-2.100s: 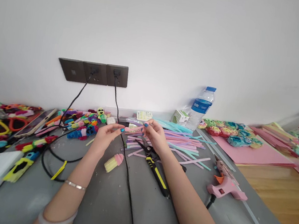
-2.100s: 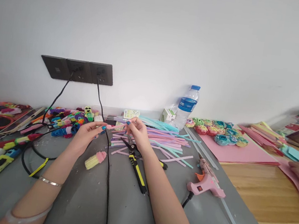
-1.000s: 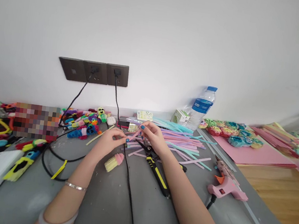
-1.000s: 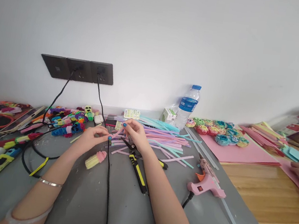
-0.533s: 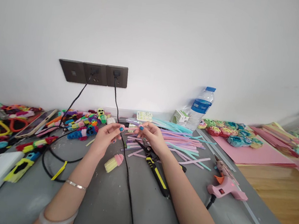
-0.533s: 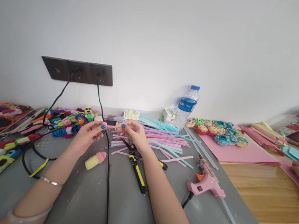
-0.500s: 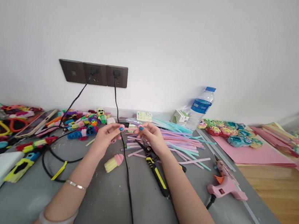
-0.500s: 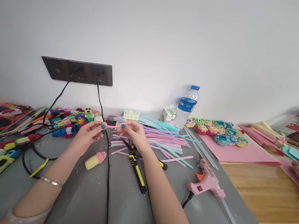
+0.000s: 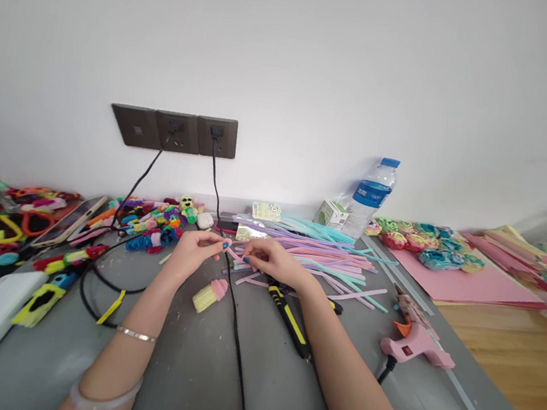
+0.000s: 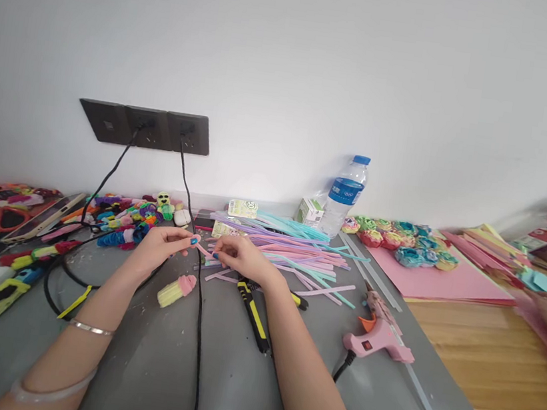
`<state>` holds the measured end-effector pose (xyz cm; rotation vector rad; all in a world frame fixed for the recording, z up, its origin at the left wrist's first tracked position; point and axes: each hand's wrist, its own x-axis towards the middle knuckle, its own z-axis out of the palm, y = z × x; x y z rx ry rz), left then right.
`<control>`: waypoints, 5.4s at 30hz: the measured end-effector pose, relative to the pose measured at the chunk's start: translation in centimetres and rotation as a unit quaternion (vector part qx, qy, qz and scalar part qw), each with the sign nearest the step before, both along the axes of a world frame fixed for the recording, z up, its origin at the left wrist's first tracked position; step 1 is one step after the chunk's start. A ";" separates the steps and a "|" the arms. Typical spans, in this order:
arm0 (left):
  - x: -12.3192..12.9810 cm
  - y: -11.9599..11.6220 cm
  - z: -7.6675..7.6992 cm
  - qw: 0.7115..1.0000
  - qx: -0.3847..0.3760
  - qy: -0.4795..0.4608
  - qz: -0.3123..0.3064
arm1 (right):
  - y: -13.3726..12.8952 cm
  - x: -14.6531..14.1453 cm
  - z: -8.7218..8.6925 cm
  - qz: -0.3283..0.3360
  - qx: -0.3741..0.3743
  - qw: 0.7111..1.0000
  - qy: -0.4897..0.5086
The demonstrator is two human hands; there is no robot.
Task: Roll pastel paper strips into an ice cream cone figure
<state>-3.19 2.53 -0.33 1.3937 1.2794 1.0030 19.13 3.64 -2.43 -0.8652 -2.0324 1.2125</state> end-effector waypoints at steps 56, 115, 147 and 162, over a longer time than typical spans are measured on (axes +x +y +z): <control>-2.9 -1.2 2.2 0.946 -0.082 0.201 -0.239 | 1.3 0.5 0.1 -0.261 0.002 0.939 0.224; 3.6 -0.4 -1.5 0.995 0.041 -0.089 0.012 | 0.8 -0.7 0.3 -0.233 -0.067 0.933 0.266; 2.7 0.6 -0.7 0.896 -0.151 -0.416 0.046 | 0.7 0.4 0.4 -0.146 -0.125 0.949 0.249; 2.2 0.7 -0.3 0.913 -0.084 -0.395 0.060 | -4.0 0.3 4.4 -0.095 -0.009 0.978 -0.187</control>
